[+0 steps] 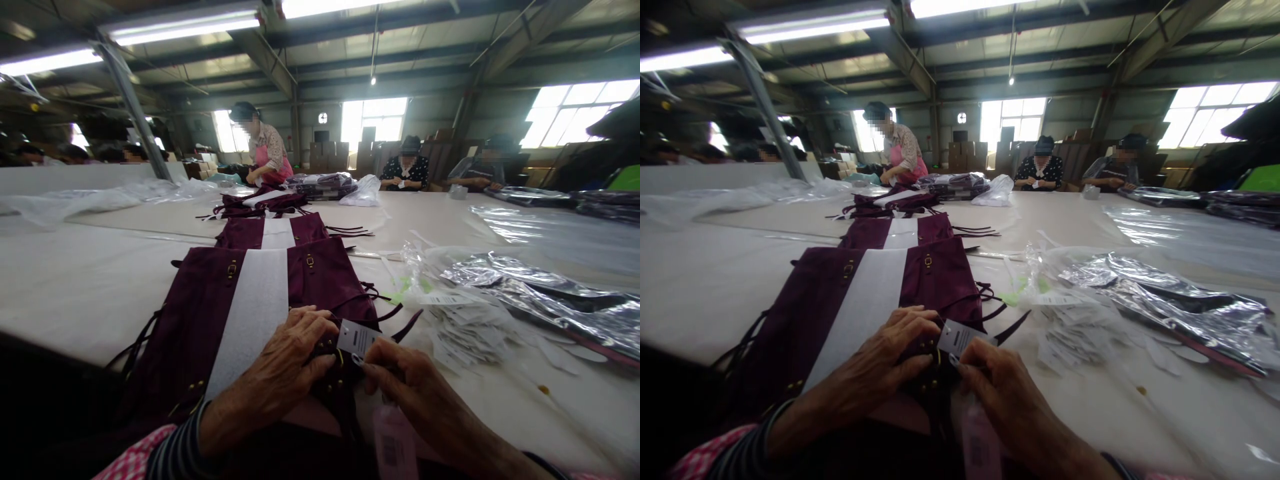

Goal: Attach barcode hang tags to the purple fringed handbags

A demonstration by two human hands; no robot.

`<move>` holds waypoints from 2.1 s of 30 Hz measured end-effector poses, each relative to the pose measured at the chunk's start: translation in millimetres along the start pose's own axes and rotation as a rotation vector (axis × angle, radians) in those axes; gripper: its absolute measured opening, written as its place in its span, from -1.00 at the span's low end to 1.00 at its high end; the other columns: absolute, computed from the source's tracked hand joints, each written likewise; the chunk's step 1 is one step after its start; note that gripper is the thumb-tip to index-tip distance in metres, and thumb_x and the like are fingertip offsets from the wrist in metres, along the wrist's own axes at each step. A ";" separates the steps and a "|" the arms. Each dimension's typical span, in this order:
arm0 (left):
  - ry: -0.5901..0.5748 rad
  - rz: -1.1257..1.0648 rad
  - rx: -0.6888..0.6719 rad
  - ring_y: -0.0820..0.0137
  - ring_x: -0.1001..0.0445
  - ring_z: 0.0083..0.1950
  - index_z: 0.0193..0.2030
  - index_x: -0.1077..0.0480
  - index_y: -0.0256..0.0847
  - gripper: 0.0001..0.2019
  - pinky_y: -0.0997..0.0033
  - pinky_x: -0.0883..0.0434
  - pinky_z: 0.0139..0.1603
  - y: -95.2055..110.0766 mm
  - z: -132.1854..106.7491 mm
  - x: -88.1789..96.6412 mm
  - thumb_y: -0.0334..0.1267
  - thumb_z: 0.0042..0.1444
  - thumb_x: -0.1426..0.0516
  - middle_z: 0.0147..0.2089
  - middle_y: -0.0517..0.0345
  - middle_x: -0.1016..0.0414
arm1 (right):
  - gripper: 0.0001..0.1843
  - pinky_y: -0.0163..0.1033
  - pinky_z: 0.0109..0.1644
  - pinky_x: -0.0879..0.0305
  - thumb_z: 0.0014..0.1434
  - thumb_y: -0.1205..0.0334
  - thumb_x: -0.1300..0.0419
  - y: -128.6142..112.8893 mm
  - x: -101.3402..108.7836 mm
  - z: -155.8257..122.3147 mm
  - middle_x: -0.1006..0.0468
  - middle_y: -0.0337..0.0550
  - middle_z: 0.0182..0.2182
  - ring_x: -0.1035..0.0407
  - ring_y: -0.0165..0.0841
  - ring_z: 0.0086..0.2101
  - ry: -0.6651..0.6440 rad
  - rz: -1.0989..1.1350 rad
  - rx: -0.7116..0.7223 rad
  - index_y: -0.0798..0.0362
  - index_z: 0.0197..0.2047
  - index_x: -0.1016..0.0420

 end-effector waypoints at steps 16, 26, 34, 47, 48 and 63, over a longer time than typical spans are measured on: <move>0.043 -0.198 -0.013 0.12 0.06 0.50 -0.19 -0.51 -0.03 -0.74 -0.13 -0.01 0.45 -10.9 5.6 -2.0 -0.51 0.10 -0.20 0.40 0.22 -0.24 | -0.84 -0.44 -0.64 -0.07 0.21 0.25 -0.15 9.0 -23.2 11.8 -0.38 -0.33 -0.60 -0.15 -0.54 -0.68 -0.122 0.224 -0.228 0.07 -0.41 -0.41; 0.118 -0.326 -0.044 0.18 -0.05 0.46 -0.23 -0.54 -0.03 -0.76 -0.03 -0.07 0.44 -18.4 3.3 4.1 -0.50 0.06 -0.30 0.32 0.25 -0.37 | -0.69 -0.48 -0.64 0.14 0.07 0.05 -0.34 15.2 -46.5 6.2 -0.39 -0.34 -0.65 -0.08 -0.63 -0.72 -0.090 0.627 -0.447 0.17 -0.31 -0.55; 0.172 -0.189 -0.218 0.17 -0.12 0.42 -0.12 -0.56 -0.02 -0.76 0.03 -0.16 0.41 -6.9 -0.5 10.3 -0.45 0.14 -0.28 0.27 0.20 -0.43 | -0.67 -0.45 -0.61 0.15 0.01 0.06 -0.41 18.0 -52.2 5.4 -0.37 -0.37 -0.62 -0.07 -0.63 -0.69 -0.098 0.748 -0.475 0.16 -0.32 -0.51; 0.250 -0.094 -0.314 0.22 -0.24 0.31 -0.27 -0.50 -0.10 -0.91 0.16 -0.29 0.28 4.4 -2.1 17.3 -0.38 0.24 -0.22 0.11 0.22 -0.55 | -0.72 -0.43 -0.61 0.15 0.11 0.06 -0.27 4.1 -45.2 10.5 -0.41 -0.32 -0.62 -0.14 -0.58 -0.69 -0.155 0.570 -0.388 0.15 -0.34 -0.48; 0.255 -0.104 -0.309 0.23 -0.25 0.31 -0.27 -0.49 -0.11 -0.91 0.17 -0.28 0.28 5.7 -2.8 19.4 -0.39 0.23 -0.22 0.11 0.22 -0.55 | -0.74 -0.43 -0.60 0.12 0.13 0.07 -0.25 0.9 -43.9 10.1 -0.44 -0.29 -0.60 -0.20 -0.55 -0.67 -0.168 0.536 -0.364 0.14 -0.32 -0.49; 0.111 -0.644 0.172 0.46 -0.39 -0.37 -0.38 -0.41 -0.22 -0.88 0.47 -0.28 -0.35 2.0 9.0 22.5 -0.27 0.15 -0.20 -0.42 0.25 -0.46 | -0.82 -0.38 -0.42 -0.19 0.20 0.23 -0.16 -22.2 7.9 1.7 -0.52 -0.25 -0.45 -0.35 -0.42 -0.45 0.039 0.082 -0.007 0.04 -0.25 -0.60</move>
Point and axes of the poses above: each hand's wrist, its own z-axis towards the middle knuckle, its own x-axis out of the back of the hand, y = z × x, the point moved 8 cm from there along z, towards the middle knuckle
